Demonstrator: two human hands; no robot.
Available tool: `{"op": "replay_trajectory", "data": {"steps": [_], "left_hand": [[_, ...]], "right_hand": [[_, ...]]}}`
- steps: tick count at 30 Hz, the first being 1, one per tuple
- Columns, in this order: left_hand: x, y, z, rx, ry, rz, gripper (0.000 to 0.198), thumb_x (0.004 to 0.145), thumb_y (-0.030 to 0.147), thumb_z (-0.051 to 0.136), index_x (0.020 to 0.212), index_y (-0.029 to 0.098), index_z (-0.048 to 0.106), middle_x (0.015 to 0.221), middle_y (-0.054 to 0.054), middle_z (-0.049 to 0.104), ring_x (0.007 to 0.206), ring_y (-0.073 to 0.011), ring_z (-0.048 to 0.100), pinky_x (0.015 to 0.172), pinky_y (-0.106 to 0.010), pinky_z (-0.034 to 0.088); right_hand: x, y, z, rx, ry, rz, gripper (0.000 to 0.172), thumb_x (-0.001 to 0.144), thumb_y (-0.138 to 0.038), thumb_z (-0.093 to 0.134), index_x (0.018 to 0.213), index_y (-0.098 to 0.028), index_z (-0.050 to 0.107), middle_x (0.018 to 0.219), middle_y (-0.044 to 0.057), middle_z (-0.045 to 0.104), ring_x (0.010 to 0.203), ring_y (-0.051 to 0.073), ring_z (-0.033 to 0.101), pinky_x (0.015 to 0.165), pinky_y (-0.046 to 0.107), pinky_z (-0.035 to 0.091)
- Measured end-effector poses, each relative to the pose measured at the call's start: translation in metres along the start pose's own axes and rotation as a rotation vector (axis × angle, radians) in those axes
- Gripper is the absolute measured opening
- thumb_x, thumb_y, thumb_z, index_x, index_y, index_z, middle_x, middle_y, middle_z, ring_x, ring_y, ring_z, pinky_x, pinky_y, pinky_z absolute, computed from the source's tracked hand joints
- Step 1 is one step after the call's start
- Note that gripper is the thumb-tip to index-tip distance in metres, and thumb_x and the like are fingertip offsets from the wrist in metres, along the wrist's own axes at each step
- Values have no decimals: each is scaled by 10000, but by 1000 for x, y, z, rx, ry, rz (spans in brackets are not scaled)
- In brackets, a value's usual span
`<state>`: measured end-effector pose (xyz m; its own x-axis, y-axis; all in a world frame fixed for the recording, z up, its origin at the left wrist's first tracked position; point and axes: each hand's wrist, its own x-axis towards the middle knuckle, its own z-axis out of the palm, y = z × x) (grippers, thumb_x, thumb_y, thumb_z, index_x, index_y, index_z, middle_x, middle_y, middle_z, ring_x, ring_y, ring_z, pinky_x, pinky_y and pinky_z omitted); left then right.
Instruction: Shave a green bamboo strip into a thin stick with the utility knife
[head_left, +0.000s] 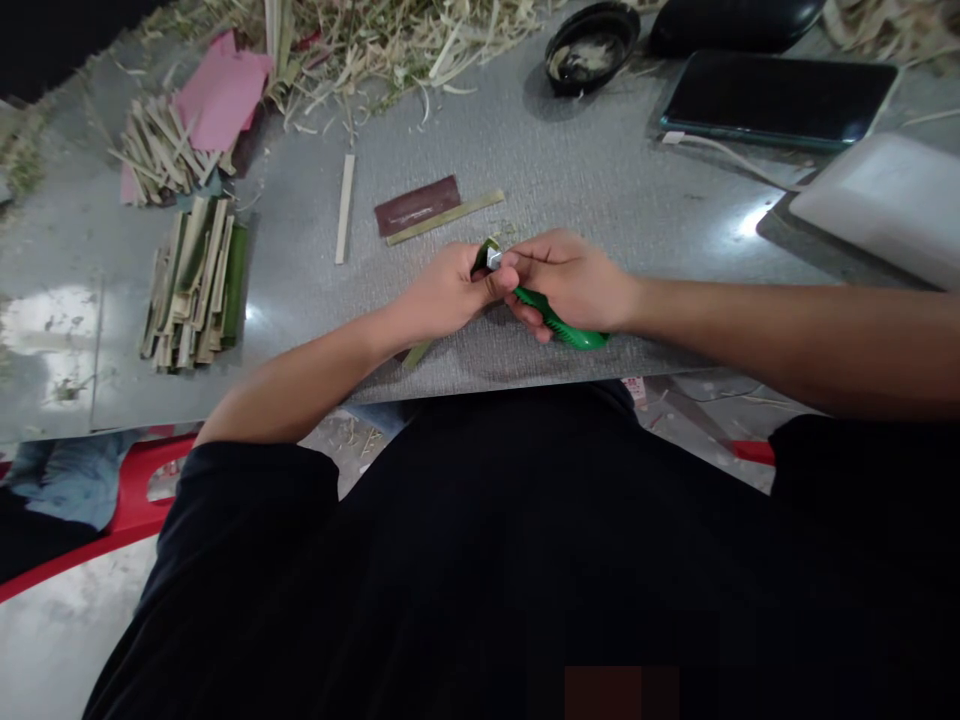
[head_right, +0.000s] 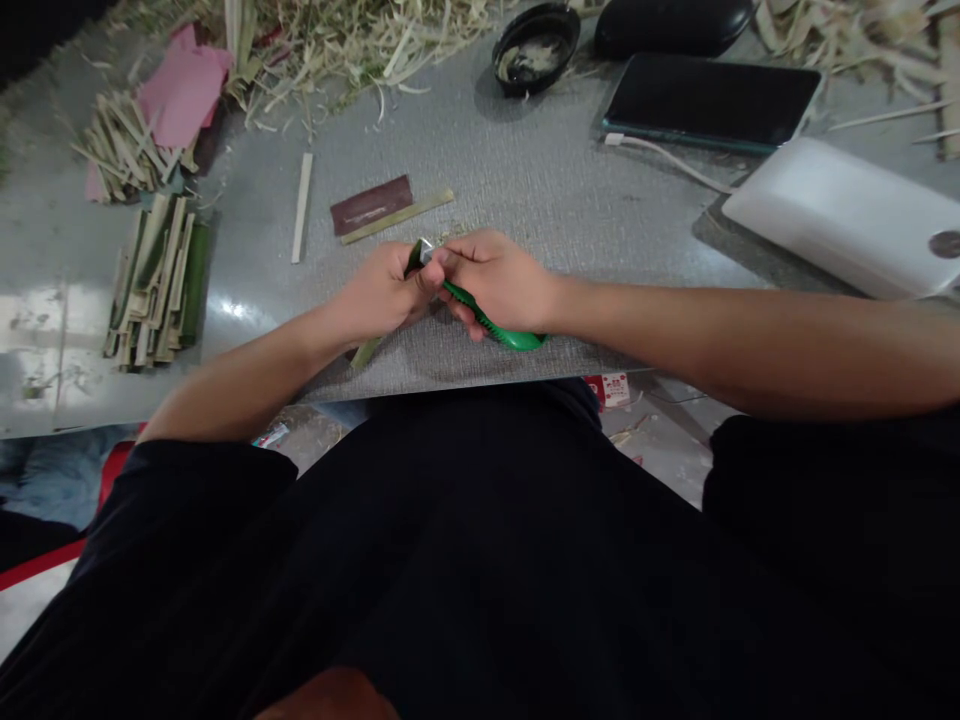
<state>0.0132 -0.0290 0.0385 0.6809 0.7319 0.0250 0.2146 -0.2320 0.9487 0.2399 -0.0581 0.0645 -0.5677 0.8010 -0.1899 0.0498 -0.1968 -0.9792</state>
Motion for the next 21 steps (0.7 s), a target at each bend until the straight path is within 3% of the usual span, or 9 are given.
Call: {"op": "replay_trajectory", "data": {"steps": [3, 8, 11, 15, 21], "left_hand": [[-1, 2, 0, -10, -14, -14, 970, 1022, 1212, 597, 790, 275, 509, 645, 55, 416, 600, -102, 359, 555, -306, 217], [-2, 3, 0, -104, -47, -67, 940, 975, 1173, 767, 850, 275, 522, 655, 62, 437, 588, -101, 375, 534, -300, 242], [-3, 3, 1, -145, -54, -111, 945, 943, 1179, 798, 878, 279, 517, 642, 83, 413, 561, -91, 355, 530, -290, 249], [-3, 2, 2, -93, -15, -118, 948, 966, 1180, 764, 864, 271, 517, 673, 72, 420, 579, -89, 367, 544, -282, 256], [-3, 1, 2, -64, -3, -95, 957, 1047, 1187, 611, 805, 266, 522, 643, 43, 443, 570, -97, 391, 517, -305, 228]], "right_hand": [[1, 3, 1, 23, 25, -16, 707, 1335, -705, 738, 803, -263, 590, 587, 7, 575, 445, 165, 581, 425, 282, 499], [4, 3, -12, 37, -149, 26, 714, 1348, -731, 690, 823, -256, 594, 599, 1, 573, 434, 162, 600, 417, 267, 501], [6, 1, -18, 34, -199, 66, 664, 1363, -618, 703, 821, -247, 606, 606, -5, 578, 440, 154, 608, 421, 248, 503], [6, 2, -16, 64, -149, 70, 592, 1380, -491, 656, 844, -239, 643, 588, -16, 570, 426, 139, 586, 428, 226, 492], [2, 5, -1, 73, 3, -13, 654, 1328, -616, 761, 803, -258, 608, 559, -21, 547, 421, 146, 568, 421, 247, 484]]}}
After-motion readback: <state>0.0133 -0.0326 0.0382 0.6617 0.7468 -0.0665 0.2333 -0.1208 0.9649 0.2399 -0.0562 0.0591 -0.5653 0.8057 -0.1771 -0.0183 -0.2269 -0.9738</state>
